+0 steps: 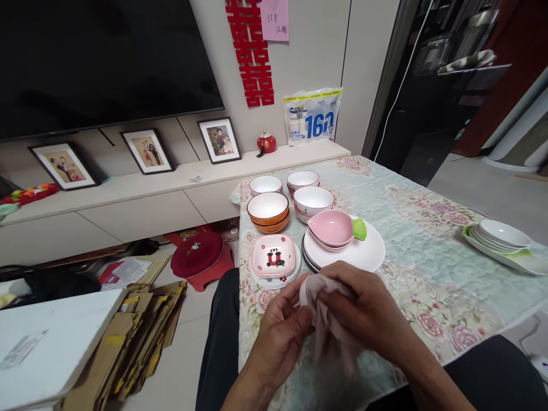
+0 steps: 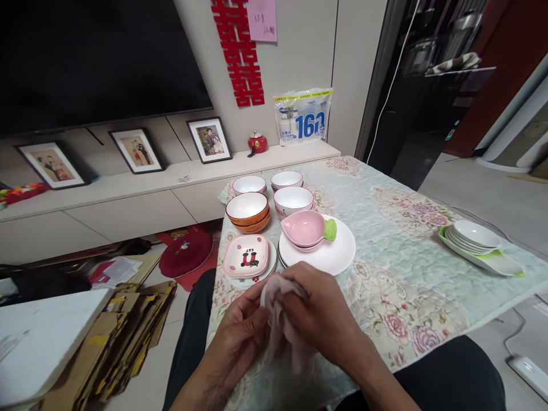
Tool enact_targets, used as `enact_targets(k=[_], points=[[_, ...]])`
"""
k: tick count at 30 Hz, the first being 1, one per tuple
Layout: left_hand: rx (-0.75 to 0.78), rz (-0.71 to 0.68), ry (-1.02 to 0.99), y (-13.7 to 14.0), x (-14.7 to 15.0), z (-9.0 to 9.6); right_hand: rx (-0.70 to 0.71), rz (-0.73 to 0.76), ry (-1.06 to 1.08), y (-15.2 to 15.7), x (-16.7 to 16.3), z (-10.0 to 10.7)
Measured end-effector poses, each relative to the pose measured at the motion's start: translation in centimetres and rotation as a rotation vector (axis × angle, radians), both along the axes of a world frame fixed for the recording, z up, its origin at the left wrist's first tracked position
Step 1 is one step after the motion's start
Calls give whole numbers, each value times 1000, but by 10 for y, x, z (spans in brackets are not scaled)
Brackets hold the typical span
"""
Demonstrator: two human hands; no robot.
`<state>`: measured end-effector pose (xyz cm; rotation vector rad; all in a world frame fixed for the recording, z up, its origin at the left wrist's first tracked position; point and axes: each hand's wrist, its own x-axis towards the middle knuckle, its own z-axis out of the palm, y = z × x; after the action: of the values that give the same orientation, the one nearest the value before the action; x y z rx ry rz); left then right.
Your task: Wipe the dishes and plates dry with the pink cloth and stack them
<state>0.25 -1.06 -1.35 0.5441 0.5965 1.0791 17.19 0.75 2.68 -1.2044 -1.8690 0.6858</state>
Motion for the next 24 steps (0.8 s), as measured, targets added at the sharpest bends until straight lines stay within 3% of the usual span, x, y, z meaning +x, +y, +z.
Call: enact_targets(k=[3,6,8,11,17,21,24], points=[[7,-85,-34,1,0,1,235,-35,-31,-3,1,0],[36,-125,-60,1,-2,5,293,166,-153,-5,-6,-5],[50,-132,-54,1,-3,7,326,212,-210,-4,-10,-10],[51,-148,-31,1,-6,11,322,180,-214,4,-11,-17],[-19,-46,62,1,-16,5,143,89,-161,12,-6,-20],[37,-79,92,1,-18,2,294,4,-193,9,-9,-23],[187,-97,279,1,-16,7,415,-20,-268,7,-12,-26]])
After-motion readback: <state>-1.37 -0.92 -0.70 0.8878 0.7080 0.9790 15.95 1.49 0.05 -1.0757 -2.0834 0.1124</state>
